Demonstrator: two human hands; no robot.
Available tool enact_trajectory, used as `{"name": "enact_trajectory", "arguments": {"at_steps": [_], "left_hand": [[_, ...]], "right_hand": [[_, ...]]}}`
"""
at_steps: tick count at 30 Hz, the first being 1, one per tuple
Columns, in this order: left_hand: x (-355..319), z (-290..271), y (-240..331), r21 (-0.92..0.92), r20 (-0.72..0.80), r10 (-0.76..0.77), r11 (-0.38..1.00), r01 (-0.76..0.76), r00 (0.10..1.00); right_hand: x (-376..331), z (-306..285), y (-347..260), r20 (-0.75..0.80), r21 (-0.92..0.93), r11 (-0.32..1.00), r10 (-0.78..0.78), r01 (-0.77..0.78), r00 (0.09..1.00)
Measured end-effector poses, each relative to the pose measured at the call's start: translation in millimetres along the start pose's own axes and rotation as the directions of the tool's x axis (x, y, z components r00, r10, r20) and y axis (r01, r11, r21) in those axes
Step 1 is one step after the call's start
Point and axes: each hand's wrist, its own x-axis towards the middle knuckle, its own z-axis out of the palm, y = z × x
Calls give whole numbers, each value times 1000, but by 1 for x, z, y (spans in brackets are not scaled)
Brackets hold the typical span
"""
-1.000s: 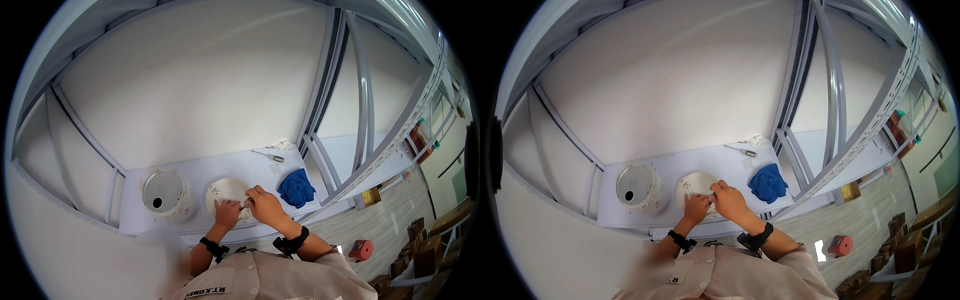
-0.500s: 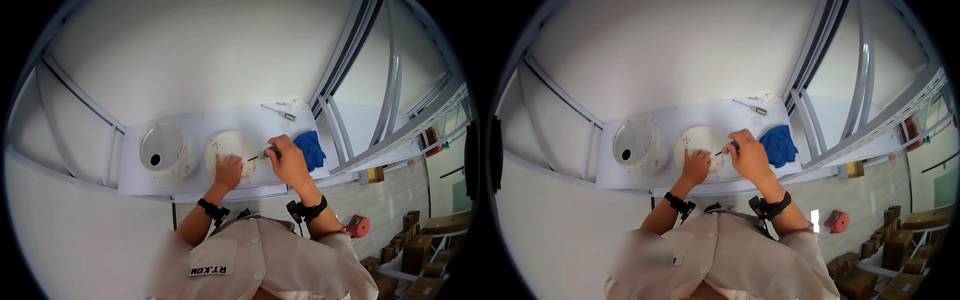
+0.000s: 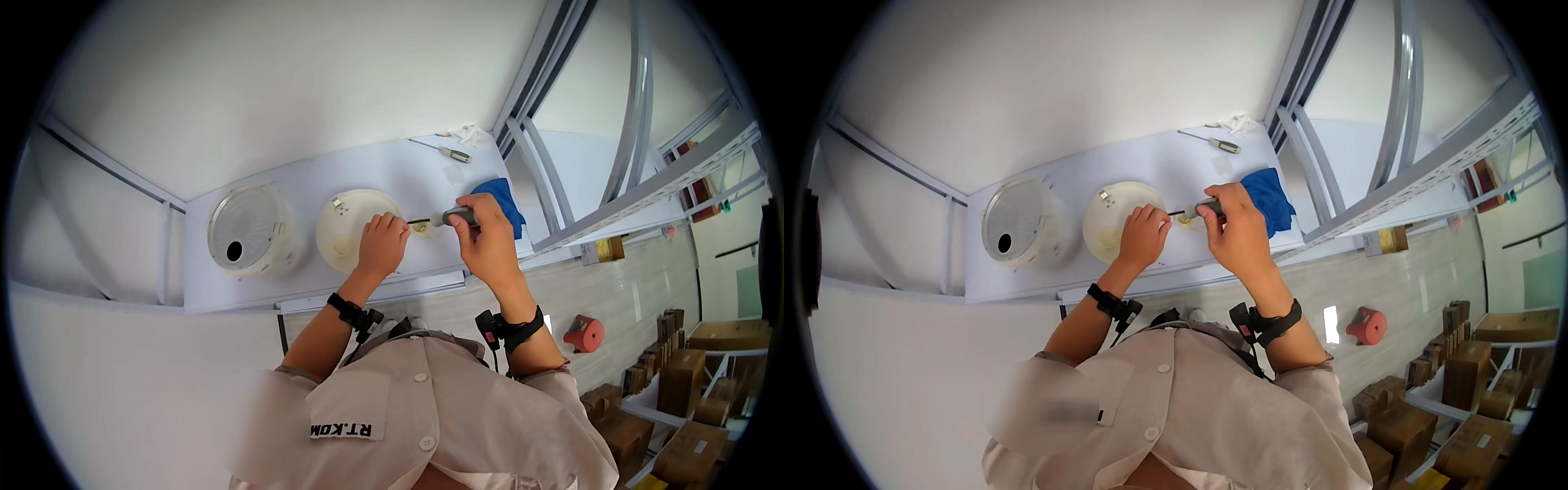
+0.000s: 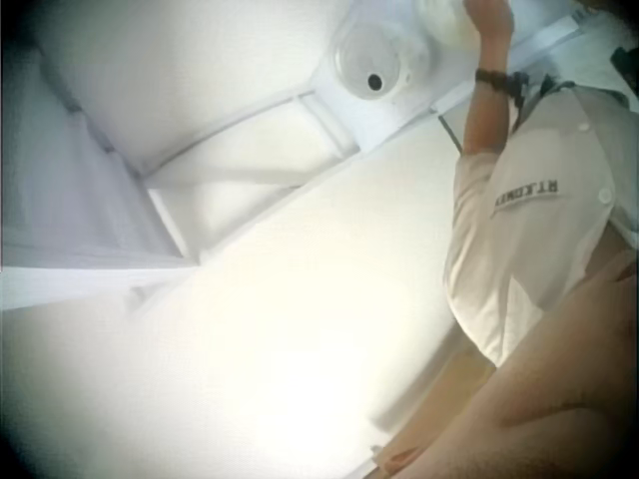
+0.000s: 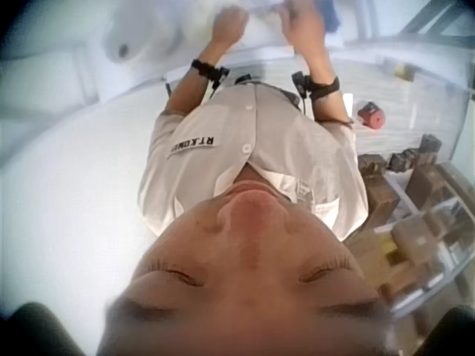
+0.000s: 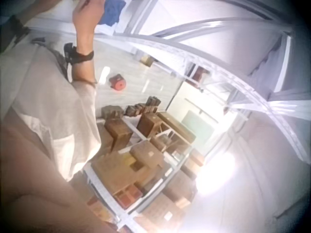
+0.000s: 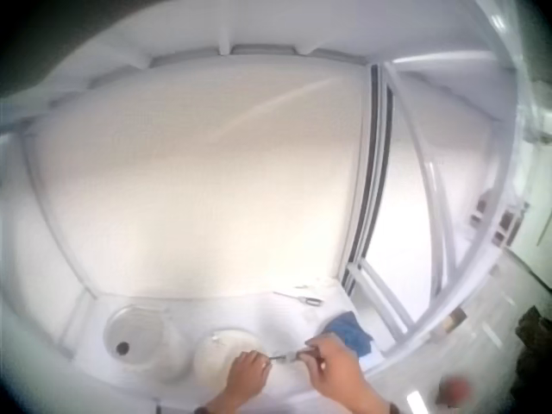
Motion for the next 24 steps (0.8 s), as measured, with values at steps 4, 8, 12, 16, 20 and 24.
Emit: {"name": "enact_trajectory", "arguments": {"at_steps": [4, 8, 12, 16, 20, 24], "left_hand": [[14, 17, 5, -7, 18, 6, 1000, -6, 1000], [25, 33, 6, 7, 53, -10, 1000, 10, 999], [31, 45, 3, 31, 45, -22, 999, 20, 999], [33, 44, 2, 48, 68, -46, 998, 43, 997], [28, 32, 6, 71, 110, -92, 994, 84, 990], [12, 29, 0, 35, 56, -112, 993, 110, 992]], "right_hand": [[-8, -15, 5, -42, 10, 999, 45, -45, 998], [-16, -29, 10, -62, -29, 997, 63, -65, 996], [-23, -38, 14, -75, -48, 996, 75, -79, 994], [-24, -40, 19, -83, -55, 996, 63, -67, 995], [-20, -37, 20, -82, -26, 996, 82, -84, 993], [-13, -27, 17, -47, 12, 998, 67, -67, 997]]}}
